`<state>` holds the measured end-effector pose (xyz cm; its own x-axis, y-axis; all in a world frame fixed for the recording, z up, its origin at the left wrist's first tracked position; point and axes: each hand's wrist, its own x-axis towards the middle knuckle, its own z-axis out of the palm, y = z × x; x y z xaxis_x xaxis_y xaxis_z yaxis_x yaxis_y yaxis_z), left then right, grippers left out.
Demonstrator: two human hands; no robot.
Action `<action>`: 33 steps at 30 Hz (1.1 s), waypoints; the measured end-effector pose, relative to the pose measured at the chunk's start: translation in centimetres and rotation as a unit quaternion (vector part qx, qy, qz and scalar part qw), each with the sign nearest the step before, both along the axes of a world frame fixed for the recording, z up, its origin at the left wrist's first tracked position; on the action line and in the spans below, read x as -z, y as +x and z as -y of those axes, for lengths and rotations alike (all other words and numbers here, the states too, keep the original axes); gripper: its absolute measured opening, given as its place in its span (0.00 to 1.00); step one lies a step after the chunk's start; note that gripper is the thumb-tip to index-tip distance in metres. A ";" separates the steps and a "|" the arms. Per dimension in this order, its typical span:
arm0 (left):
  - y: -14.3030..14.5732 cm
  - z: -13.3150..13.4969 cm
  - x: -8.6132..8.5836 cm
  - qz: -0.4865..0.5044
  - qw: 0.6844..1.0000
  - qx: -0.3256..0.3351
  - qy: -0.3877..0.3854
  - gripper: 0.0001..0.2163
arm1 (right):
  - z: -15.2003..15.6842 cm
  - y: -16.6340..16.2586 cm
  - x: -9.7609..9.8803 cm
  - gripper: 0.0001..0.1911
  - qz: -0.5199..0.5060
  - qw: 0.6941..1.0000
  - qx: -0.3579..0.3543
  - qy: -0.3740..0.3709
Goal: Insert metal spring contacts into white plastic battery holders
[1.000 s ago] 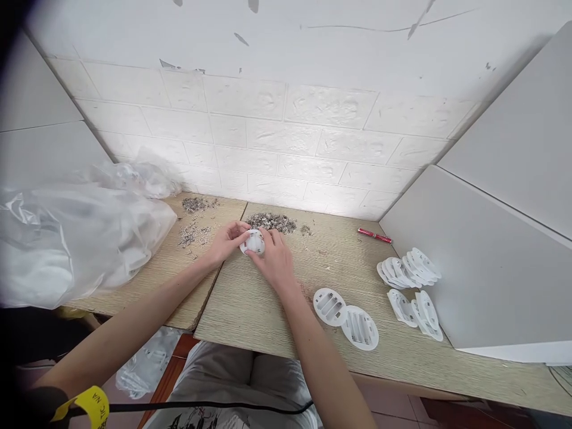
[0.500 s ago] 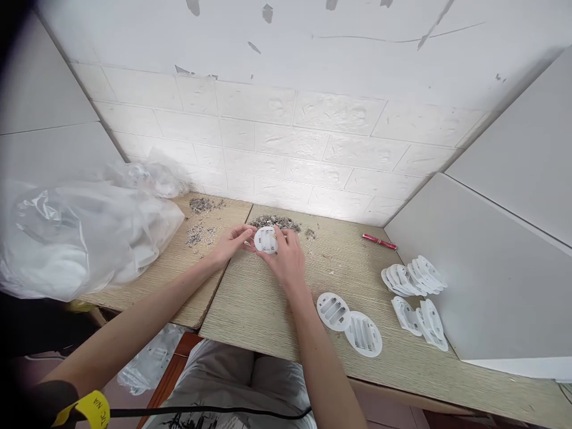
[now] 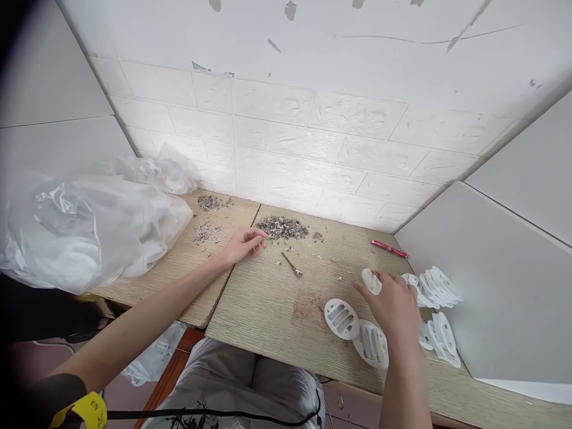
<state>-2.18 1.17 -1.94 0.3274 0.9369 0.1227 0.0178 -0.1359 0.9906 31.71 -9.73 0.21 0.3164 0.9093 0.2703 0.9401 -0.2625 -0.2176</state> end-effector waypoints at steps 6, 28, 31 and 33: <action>-0.1 0.3 -0.5 -0.029 1.000 -0.002 0.011 0.10 | 2.3 -2.9 -0.8 0.18 -0.106 0.981 -0.125 -0.106; -0.3 1.1 -1.0 -0.260 0.912 0.146 0.280 0.12 | -10.8 -13.1 2.2 0.21 -0.006 0.974 -0.218 0.061; -0.5 0.8 -0.7 -0.287 0.893 0.164 0.306 0.11 | -11.1 -12.8 2.6 0.15 -0.031 0.976 -0.204 0.069; -0.6 0.8 -0.6 -0.280 0.894 0.173 0.303 0.09 | -10.9 -12.6 2.7 0.14 -0.055 0.975 -0.199 0.078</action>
<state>-2.77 0.39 -1.33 0.7537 0.5854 0.2988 0.3419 -0.7375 0.5824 19.13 1.21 -2.49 -0.0189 0.9169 0.3987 0.9293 0.1632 -0.3313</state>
